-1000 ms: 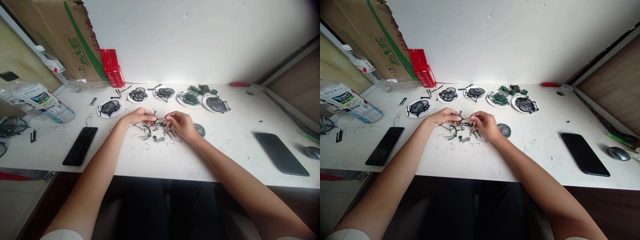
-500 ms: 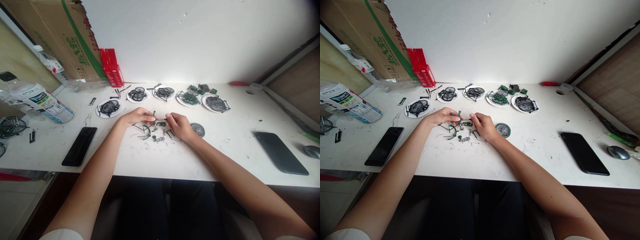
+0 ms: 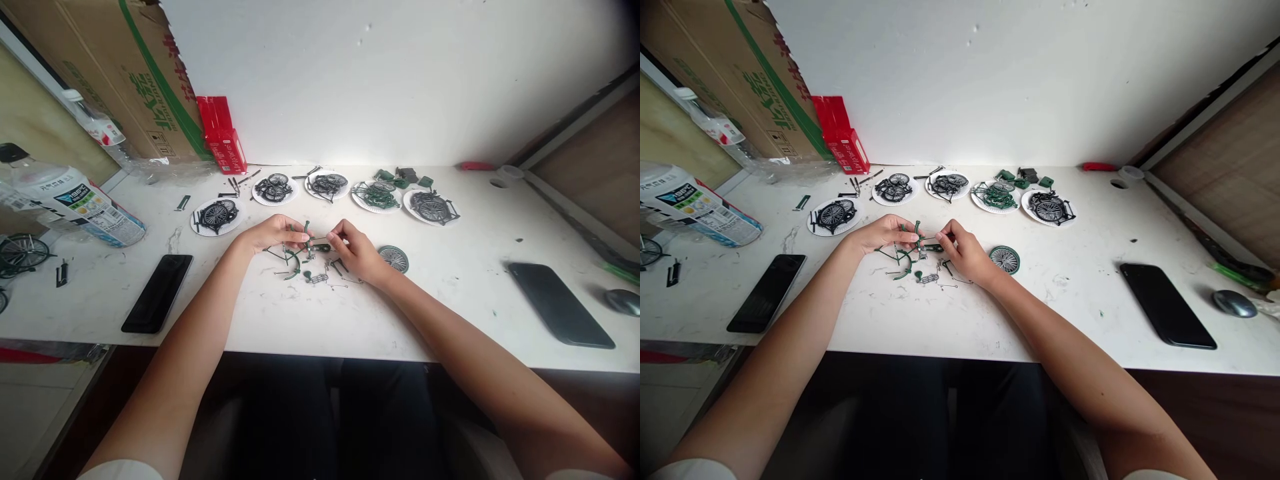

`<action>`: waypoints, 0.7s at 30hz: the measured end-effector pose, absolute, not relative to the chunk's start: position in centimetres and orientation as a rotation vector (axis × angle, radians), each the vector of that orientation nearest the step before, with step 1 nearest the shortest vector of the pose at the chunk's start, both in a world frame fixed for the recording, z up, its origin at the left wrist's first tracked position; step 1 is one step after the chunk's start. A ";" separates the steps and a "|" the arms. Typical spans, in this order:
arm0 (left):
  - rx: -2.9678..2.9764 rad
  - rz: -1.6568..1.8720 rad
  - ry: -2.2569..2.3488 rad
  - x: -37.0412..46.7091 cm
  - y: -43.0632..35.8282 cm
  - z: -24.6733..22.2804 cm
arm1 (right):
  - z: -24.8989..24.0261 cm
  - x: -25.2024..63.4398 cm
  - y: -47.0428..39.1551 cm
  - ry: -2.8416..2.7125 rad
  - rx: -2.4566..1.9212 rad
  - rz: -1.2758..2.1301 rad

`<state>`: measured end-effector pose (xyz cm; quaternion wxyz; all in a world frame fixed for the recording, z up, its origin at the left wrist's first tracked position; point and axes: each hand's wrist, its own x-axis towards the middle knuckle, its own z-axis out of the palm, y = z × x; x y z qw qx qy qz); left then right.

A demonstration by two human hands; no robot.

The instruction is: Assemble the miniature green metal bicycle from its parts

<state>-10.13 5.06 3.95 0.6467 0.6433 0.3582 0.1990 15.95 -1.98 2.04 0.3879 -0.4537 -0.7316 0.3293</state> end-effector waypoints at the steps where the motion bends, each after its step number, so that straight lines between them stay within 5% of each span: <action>1: 1.466 0.449 0.816 -10.1 5.1 3.9 | 2.0 16.0 -1.9 -1.865 -1.153 0.835; 21: 1.457 0.471 0.812 -10.0 5.1 3.8 | 2.2 16.0 -2.1 -1.873 -1.144 0.906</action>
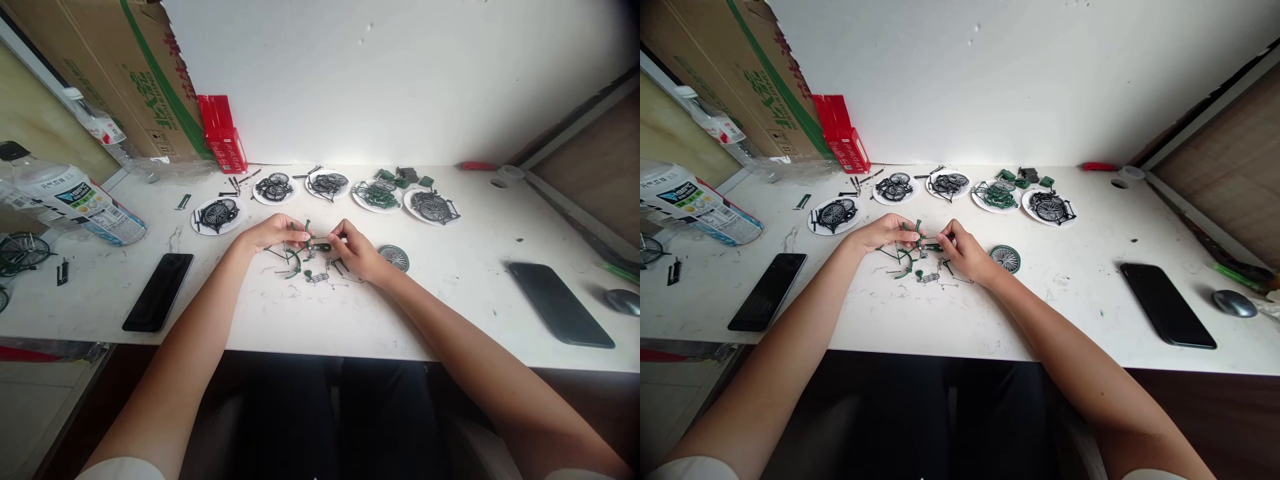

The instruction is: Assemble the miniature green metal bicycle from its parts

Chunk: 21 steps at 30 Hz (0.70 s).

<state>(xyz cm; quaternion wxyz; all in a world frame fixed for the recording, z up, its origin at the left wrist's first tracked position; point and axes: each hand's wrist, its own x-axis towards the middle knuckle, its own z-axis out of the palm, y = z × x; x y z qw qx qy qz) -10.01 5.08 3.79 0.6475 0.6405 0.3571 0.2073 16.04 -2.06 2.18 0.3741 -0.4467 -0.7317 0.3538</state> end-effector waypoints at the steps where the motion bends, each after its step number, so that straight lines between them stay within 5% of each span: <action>1: 1.462 0.463 0.811 -10.0 5.1 3.8 | 2.2 16.1 -2.0 -1.883 -1.141 0.899; 21: 1.580 0.548 0.787 -10.2 4.9 4.9 | 3.3 16.0 -2.7 -1.915 -1.123 0.905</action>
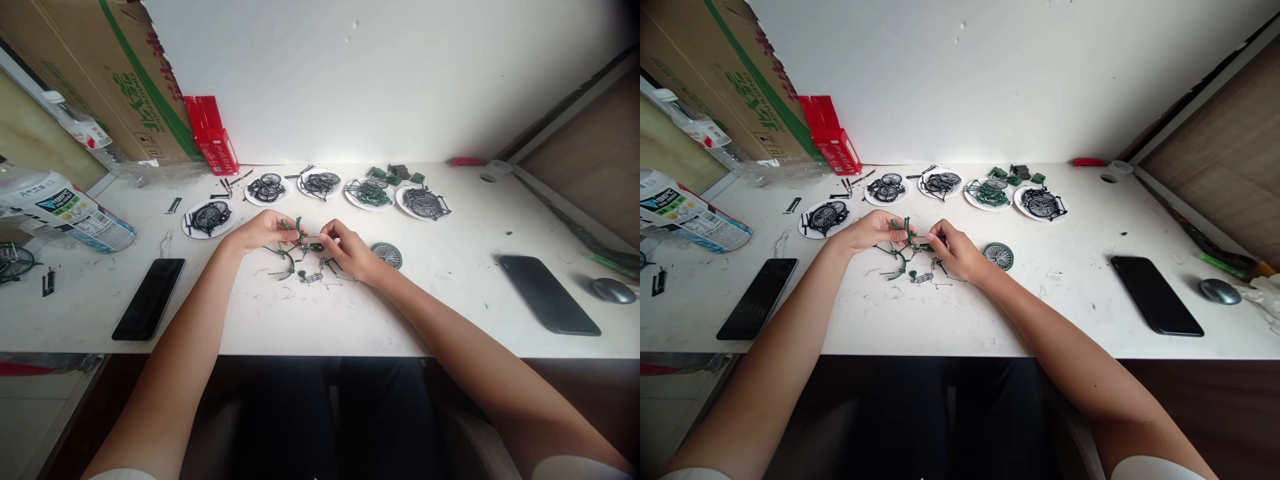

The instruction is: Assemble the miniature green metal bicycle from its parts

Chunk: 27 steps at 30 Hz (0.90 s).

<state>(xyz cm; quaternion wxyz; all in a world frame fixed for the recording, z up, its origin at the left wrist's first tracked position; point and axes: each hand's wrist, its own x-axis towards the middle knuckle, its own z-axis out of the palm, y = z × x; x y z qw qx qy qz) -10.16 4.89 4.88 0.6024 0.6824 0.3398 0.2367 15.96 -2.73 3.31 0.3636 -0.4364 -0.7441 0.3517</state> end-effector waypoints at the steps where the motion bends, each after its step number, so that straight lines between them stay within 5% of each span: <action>1: 1.591 0.598 0.801 -9.9 4.8 5.0 | 3.5 16.0 -2.8 -1.913 -1.125 0.885; 12: 1.697 1.190 1.009 -5.8 3.5 3.1 | 4.0 17.2 -1.9 -2.060 -1.157 0.613; 27: 1.993 1.412 0.981 -4.9 1.8 3.4 | 4.3 16.7 -2.0 -1.591 -1.086 1.396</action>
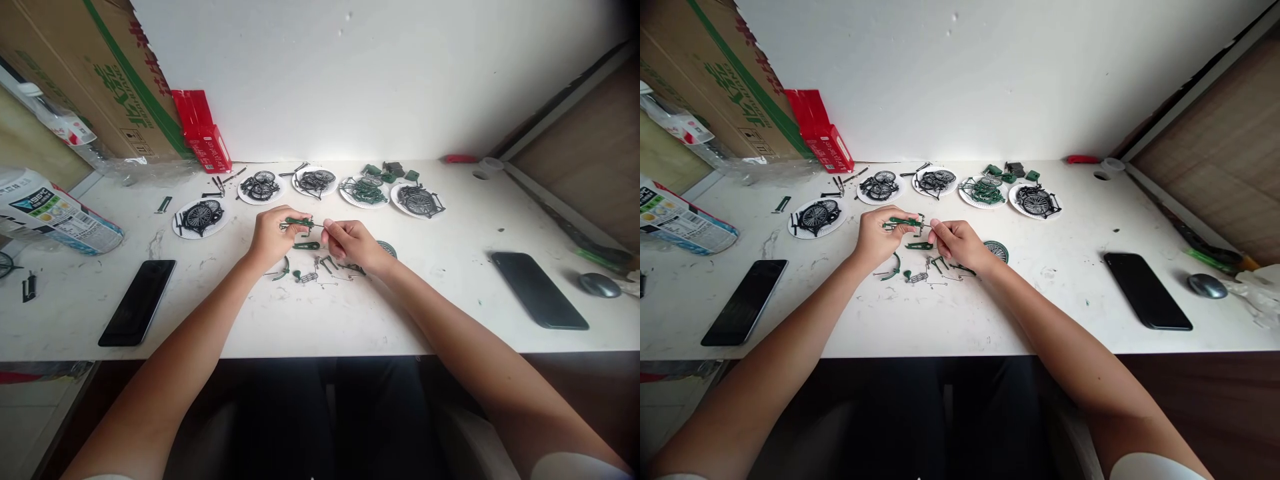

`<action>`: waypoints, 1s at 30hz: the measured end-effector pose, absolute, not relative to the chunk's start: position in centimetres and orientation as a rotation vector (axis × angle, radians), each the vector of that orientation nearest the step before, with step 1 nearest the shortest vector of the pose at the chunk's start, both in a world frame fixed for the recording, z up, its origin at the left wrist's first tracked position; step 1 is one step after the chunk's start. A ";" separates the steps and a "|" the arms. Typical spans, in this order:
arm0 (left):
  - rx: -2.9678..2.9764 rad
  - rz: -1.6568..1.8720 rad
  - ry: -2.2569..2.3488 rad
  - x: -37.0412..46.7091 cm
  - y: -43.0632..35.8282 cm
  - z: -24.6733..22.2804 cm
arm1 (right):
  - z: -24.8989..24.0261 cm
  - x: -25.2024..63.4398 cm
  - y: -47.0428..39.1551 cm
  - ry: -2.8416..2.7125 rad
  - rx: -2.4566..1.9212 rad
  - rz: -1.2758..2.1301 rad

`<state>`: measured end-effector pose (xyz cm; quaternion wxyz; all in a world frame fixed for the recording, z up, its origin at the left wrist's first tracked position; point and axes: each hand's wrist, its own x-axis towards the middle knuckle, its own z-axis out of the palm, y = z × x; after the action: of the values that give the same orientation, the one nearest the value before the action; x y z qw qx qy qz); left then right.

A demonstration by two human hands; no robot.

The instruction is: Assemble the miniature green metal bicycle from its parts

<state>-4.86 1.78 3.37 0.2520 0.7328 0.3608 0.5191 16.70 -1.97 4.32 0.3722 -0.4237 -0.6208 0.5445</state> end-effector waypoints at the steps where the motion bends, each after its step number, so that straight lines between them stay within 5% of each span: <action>1: 1.995 1.408 0.988 -4.8 1.7 3.4 | 4.2 16.7 -1.9 -1.577 -1.076 1.413; 16: 1.877 1.463 1.037 -3.7 1.1 2.7 | 3.0 16.8 -1.6 -1.663 -1.077 1.022; 30: 2.081 1.593 1.002 -4.1 0.6 2.4 | 3.4 16.0 -2.2 -1.521 -1.045 1.227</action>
<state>-4.12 0.61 2.43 0.1672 0.7312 0.3520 0.5600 16.05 -2.24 3.42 0.4463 -0.4220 -0.6143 0.4954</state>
